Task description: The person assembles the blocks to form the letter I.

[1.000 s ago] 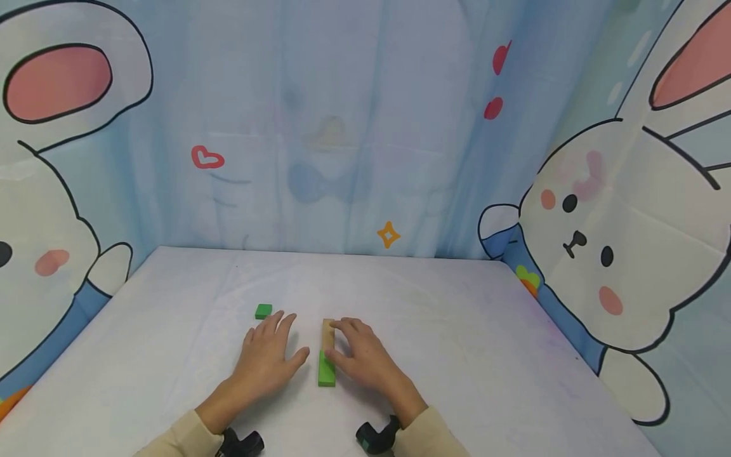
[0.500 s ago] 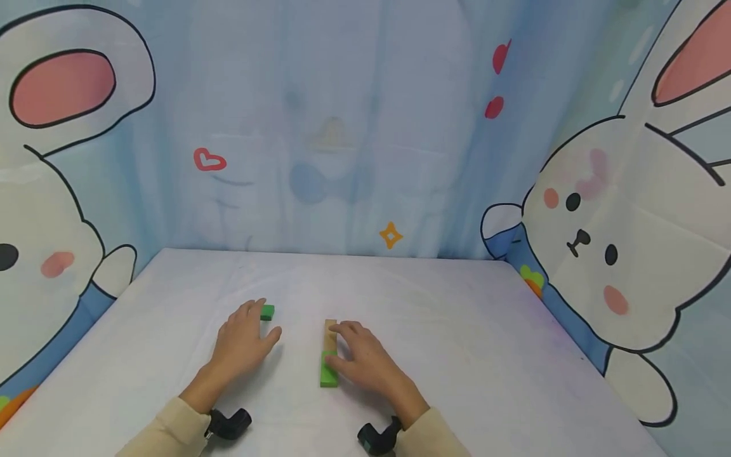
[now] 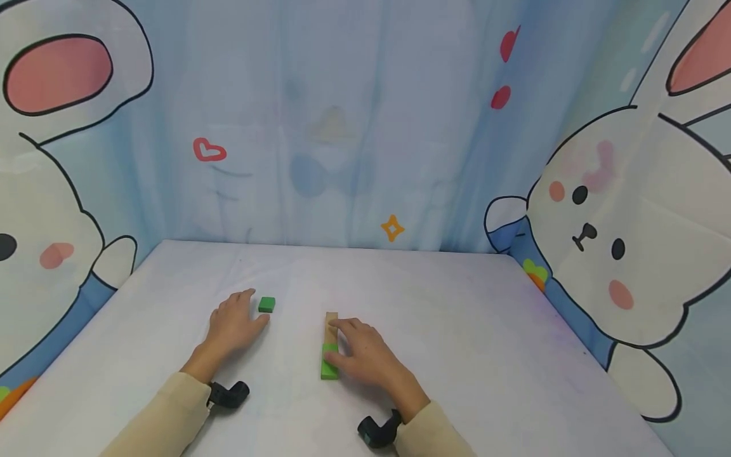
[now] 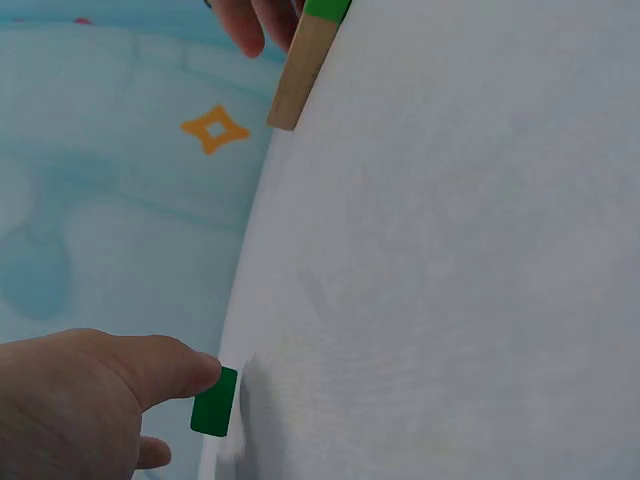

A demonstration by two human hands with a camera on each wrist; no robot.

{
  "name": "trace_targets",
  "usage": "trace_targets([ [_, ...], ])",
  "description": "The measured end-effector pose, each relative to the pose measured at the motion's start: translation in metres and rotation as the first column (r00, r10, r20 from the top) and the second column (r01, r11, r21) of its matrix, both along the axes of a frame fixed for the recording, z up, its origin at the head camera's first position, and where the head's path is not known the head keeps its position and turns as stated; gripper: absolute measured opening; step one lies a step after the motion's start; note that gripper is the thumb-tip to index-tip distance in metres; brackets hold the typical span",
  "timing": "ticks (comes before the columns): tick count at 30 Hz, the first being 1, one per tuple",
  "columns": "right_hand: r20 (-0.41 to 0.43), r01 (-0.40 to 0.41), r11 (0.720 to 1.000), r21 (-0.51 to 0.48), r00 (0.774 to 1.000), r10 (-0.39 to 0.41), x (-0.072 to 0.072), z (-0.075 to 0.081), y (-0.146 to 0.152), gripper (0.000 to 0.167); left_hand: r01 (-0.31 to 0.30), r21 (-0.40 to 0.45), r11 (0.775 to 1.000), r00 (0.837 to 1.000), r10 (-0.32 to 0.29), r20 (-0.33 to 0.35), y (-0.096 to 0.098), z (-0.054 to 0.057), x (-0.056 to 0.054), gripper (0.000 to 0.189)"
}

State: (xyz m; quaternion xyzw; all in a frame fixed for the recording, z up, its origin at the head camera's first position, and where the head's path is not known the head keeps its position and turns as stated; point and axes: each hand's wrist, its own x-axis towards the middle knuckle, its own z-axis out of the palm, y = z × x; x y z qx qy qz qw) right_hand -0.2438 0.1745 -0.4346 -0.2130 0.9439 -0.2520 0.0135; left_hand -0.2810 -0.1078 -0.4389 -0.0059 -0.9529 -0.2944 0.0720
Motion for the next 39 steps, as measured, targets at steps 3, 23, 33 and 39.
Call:
trace_targets([
  [3,0.011,0.004,1.0,0.016,1.0,-0.004,0.0,0.0,0.0,0.061,0.006,-0.001,1.0,1.0,-0.006,0.012,-0.001,0.0,-0.005,0.064],
  [23,0.028,0.002,0.999,0.041,1.0,-0.003,0.0,-0.001,0.0,0.055,-0.009,-0.001,1.0,1.0,0.009,-0.025,-0.003,-0.002,-0.012,0.041],
  [33,-0.001,-0.017,1.0,0.019,1.0,0.017,0.001,0.0,0.001,0.054,-0.003,-0.006,1.0,1.0,0.003,-0.028,-0.005,-0.003,-0.013,0.035],
  [39,0.002,-0.015,1.0,0.028,1.0,0.015,-0.001,-0.003,0.001,0.054,-0.001,0.004,1.0,0.998,0.001,-0.055,-0.003,-0.005,-0.013,0.037],
])
